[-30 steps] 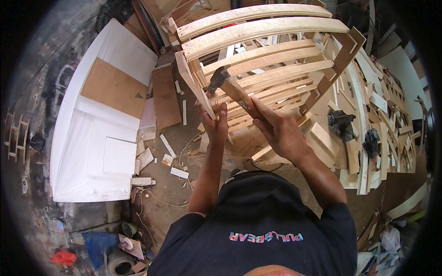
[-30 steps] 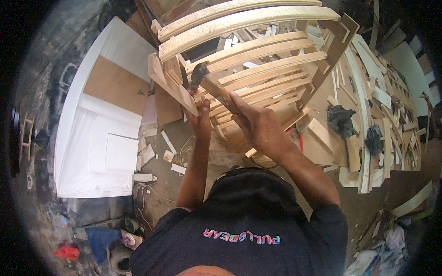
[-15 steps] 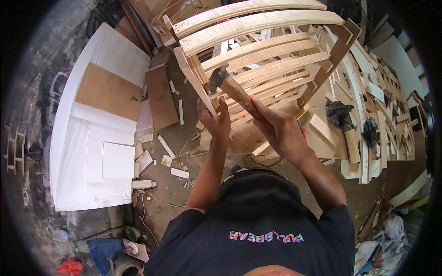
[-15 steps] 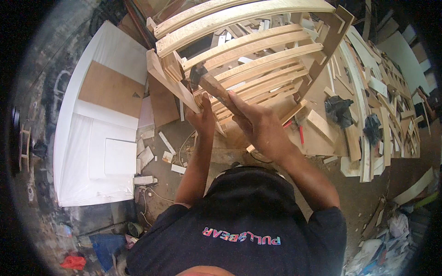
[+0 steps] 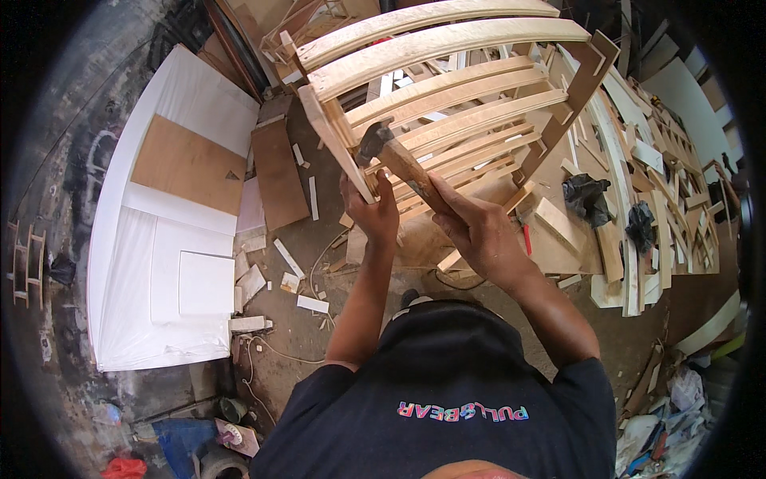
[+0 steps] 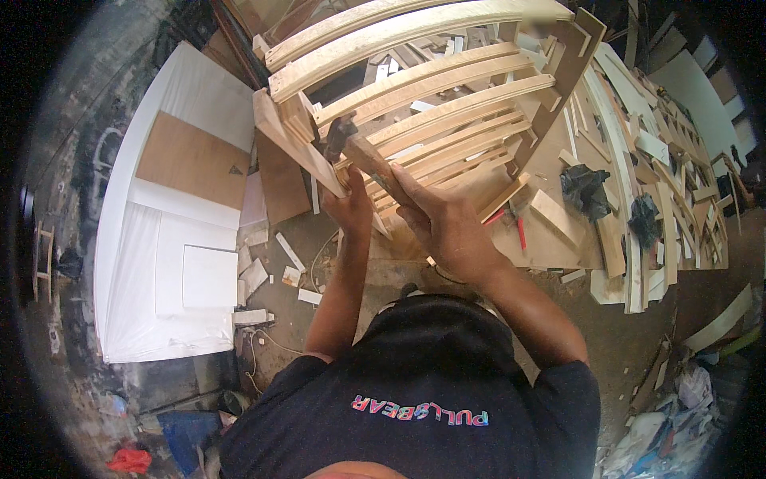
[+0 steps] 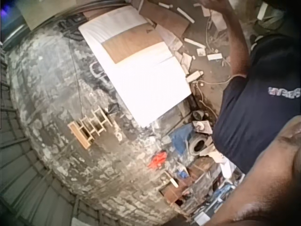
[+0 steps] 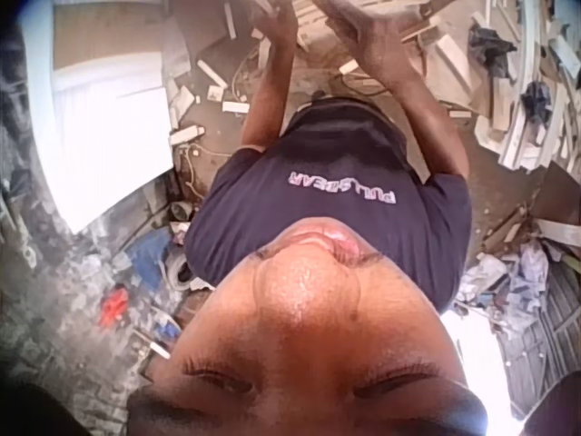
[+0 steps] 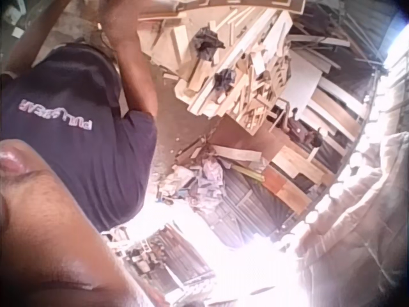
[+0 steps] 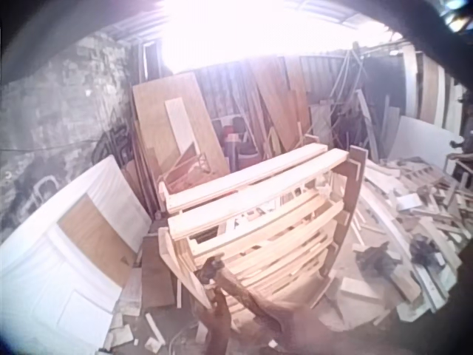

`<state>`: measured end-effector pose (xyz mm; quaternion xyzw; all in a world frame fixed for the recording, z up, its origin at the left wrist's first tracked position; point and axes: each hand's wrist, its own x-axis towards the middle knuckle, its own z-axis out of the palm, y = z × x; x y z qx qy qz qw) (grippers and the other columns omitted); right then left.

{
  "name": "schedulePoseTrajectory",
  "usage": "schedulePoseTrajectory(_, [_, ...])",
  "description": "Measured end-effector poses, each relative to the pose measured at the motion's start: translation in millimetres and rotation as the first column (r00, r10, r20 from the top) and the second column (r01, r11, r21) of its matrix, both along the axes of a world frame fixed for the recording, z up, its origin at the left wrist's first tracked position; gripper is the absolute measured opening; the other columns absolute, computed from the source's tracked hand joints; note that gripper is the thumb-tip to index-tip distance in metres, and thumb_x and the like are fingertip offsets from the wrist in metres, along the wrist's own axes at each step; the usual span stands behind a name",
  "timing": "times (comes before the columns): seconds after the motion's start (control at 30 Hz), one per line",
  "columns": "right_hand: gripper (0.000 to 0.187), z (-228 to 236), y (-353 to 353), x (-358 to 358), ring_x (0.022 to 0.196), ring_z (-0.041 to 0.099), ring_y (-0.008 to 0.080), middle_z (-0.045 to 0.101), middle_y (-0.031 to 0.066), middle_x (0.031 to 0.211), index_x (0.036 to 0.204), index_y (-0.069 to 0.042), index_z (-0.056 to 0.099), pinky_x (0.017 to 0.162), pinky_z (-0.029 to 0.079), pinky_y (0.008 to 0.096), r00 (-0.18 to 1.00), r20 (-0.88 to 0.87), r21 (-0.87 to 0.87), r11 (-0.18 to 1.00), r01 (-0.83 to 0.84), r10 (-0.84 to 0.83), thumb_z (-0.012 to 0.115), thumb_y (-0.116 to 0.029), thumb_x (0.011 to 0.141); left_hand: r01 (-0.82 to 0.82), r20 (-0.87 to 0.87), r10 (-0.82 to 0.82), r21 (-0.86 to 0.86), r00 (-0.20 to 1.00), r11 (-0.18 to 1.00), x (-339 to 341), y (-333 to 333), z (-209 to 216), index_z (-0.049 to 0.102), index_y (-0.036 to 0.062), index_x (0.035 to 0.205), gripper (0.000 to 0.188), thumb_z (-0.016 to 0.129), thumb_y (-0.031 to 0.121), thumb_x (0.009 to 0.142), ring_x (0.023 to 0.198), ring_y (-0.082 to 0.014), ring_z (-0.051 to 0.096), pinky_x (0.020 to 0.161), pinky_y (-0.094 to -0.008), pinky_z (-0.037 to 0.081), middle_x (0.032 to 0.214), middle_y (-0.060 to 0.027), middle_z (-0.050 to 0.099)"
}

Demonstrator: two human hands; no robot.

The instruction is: The person assembles a wooden rack using a hammer. The person positions wooden slats onto a frame and secures them by hammering nails into the joints.

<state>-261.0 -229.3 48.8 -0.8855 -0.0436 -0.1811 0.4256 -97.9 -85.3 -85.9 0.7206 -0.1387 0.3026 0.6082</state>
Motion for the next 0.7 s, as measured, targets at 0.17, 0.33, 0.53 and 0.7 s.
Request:
schedulePoseTrajectory(0.17, [0.060, 15.2, 0.1, -4.8, 0.097, 0.074, 0.0407, 0.071, 0.0283, 0.106, 0.154, -0.009, 0.052, 0.081, 0.057, 0.0437, 0.998, -0.015, 0.077, 0.995, 0.063, -0.062, 0.072, -0.007, 0.097, 0.012, 0.020, -0.011, -0.035, 1.000, 0.999, -4.4, -1.9, 5.0, 0.065, -0.0064, 0.123, 0.037, 0.075, 0.011, 0.093, 0.099, -0.0396, 0.068, 0.083, -0.0447, 0.055, 0.117, -0.0220, 0.065])
schedulePoseTrajectory(0.33, [0.058, -2.4, 1.3, -1.1, 0.090, 0.077, 0.0333, 0.073, 0.0272, 0.099, 0.154, -0.009, 0.053, 0.079, 0.057, 0.0392, 0.997, 0.060, 0.047, 0.998, 0.048, -0.051, 0.071, -0.010, 0.099, -0.043, -0.009, 0.044, 0.076, 0.999, 0.996, 5.1, 4.6, -7.0, 0.064, -0.0063, 0.126, 0.039, 0.075, 0.010, 0.093, 0.098, -0.0386, 0.070, 0.082, -0.0444, 0.055, 0.116, -0.0219, 0.065])
schedulePoseTrajectory(0.53, [0.058, -1.1, -2.5, -6.6, 0.074, 0.073, 0.0209, 0.072, 0.0182, 0.088, 0.157, -0.008, 0.050, 0.070, 0.056, 0.0356, 0.998, -0.046, 0.062, 0.997, 0.048, -0.045, 0.068, -0.015, 0.102, -0.016, -0.048, 0.017, 0.028, 0.999, 0.999, 4.1, 2.9, -9.7, 0.065, -0.0068, 0.125, 0.038, 0.076, 0.011, 0.093, 0.097, -0.0362, 0.071, 0.082, -0.0438, 0.056, 0.114, -0.0209, 0.066])
schedulePoseTrajectory(0.7, [0.058, 6.3, -1.6, -4.5, 0.057, 0.060, 0.0099, 0.064, 0.0081, 0.075, 0.157, -0.008, 0.050, 0.057, 0.052, 0.0304, 0.986, -0.162, 0.365, 0.926, 0.090, -0.032, 0.067, -0.017, 0.103, -0.035, 0.043, 0.036, -0.034, 0.998, 0.999, 7.3, -1.1, -11.5, 0.067, -0.0074, 0.121, 0.035, 0.078, 0.009, 0.093, 0.096, -0.0324, 0.071, 0.079, -0.0408, 0.056, 0.110, -0.0197, 0.067])
